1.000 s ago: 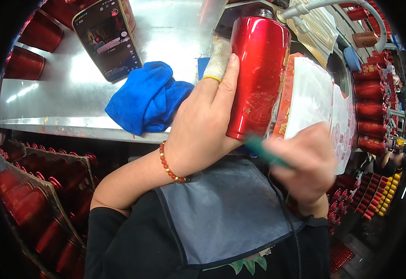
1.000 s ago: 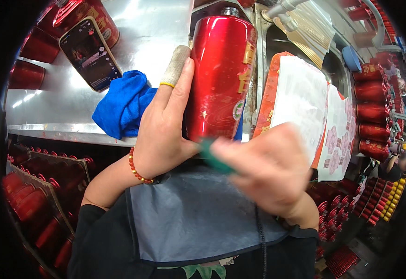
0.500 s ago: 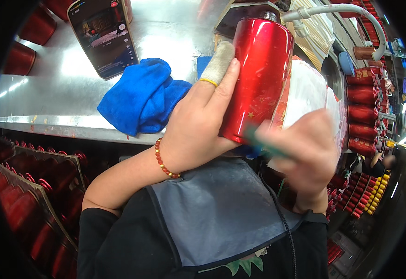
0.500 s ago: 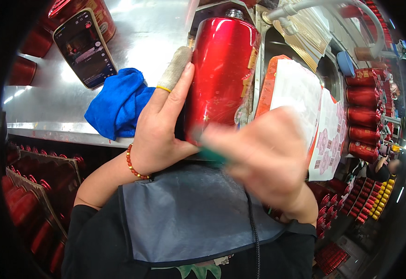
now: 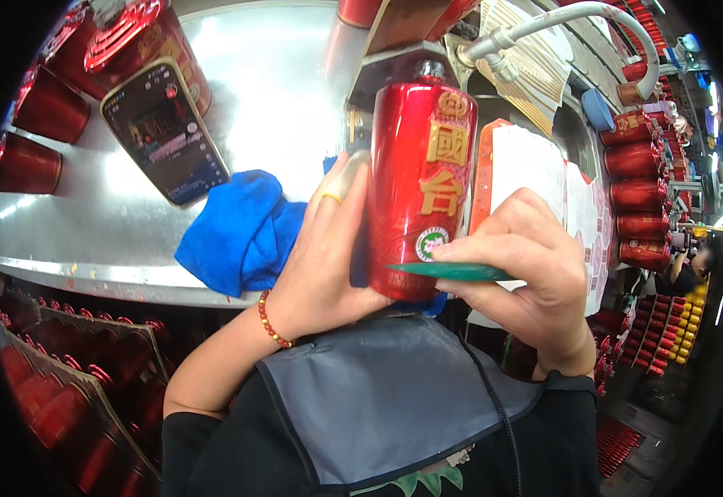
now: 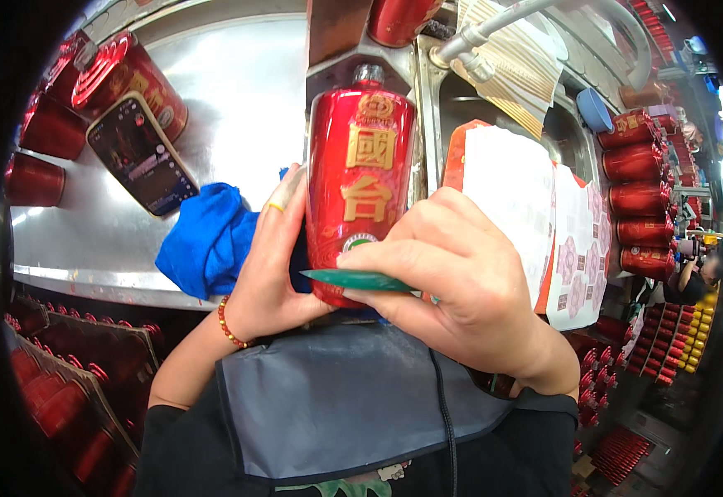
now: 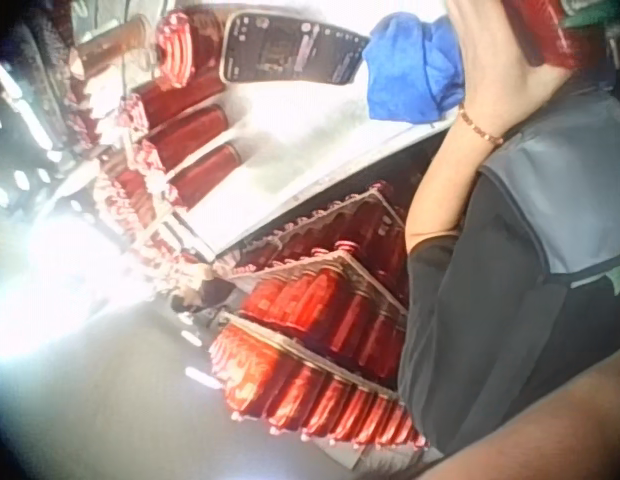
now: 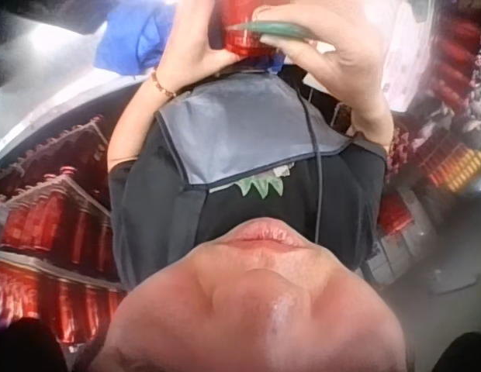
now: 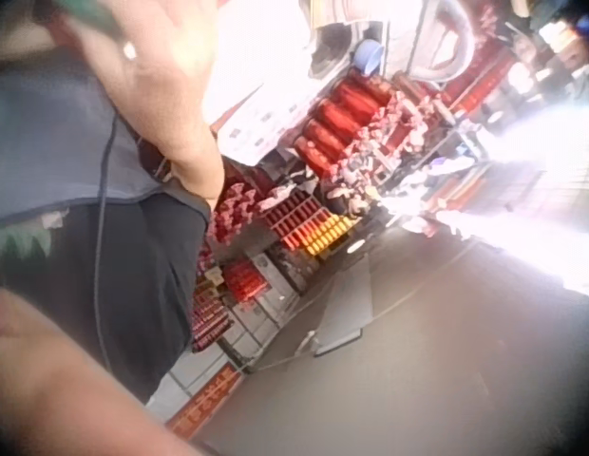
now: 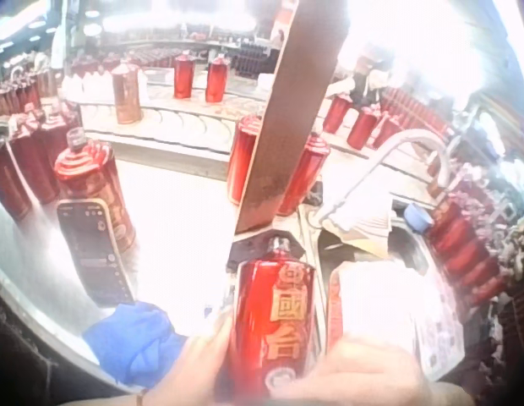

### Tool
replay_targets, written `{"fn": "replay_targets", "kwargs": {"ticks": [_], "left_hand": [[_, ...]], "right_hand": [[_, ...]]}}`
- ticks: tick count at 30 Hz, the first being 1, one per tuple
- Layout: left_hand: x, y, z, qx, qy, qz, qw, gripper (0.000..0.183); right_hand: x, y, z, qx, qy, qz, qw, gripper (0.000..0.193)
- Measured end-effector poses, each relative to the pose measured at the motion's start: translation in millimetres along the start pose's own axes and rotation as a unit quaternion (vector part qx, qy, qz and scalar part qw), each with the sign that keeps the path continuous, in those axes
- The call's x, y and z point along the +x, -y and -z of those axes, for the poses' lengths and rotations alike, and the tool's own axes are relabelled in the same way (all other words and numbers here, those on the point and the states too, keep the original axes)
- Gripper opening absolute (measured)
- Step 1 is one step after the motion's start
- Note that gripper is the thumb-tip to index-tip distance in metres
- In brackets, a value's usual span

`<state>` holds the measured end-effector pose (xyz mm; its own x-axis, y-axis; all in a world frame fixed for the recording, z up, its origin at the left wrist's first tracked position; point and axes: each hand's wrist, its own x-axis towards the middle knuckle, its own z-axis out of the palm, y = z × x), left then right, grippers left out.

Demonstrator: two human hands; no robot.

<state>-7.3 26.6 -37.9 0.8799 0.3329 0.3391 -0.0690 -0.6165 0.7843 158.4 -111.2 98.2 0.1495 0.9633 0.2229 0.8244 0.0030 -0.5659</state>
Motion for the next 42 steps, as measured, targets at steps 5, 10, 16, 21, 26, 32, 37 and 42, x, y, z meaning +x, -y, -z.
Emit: {"fn": "replay_targets", "kwargs": {"ticks": [5, 10, 16, 21, 26, 32, 37, 42], "left_hand": [[2.6, -3.1, 8.4, -0.025, 0.037, 0.024, 0.999, 0.124], [24.0, 1.6, 13.7, -0.192, -0.028, 0.06, 0.979, 0.115], [73.5, -11.1, -2.7, -0.344, -0.154, 0.109, 0.92, 0.07], [77.9, -14.4, -4.9, -0.337, -0.149, 0.113, 0.923, 0.066], [79.6, -21.7, -0.2, -0.386, -0.116, 0.132, 0.906, 0.064], [78.9, -20.5, 1.1, -0.4, -0.099, 0.142, 0.9, 0.07], [65.7, -8.2, 3.3, -0.225, -0.066, 0.105, 0.966, 0.104], [42.9, -9.8, 14.3, -0.086, 0.003, 0.059, 0.995, 0.129]], "right_hand": [[4.1, -22.6, 17.2, 0.092, -0.045, -0.073, 0.992, 0.022], [-0.2, -43.9, 25.7, 0.249, -0.13, -0.241, 0.929, 0.034], [2.0, -78.6, 18.0, 0.366, -0.173, -0.249, 0.88, 0.034], [-0.4, -74.8, 15.3, 0.347, -0.182, -0.232, 0.89, 0.033], [4.2, -73.5, 14.1, 0.331, -0.162, -0.212, 0.905, 0.034], [13.8, -69.6, 10.9, 0.351, -0.123, -0.197, 0.907, 0.033], [38.0, -64.8, 26.4, 0.189, -0.031, -0.17, 0.967, 0.022], [58.3, -76.5, 36.3, 0.106, -0.085, -0.063, 0.989, 0.022]]}}
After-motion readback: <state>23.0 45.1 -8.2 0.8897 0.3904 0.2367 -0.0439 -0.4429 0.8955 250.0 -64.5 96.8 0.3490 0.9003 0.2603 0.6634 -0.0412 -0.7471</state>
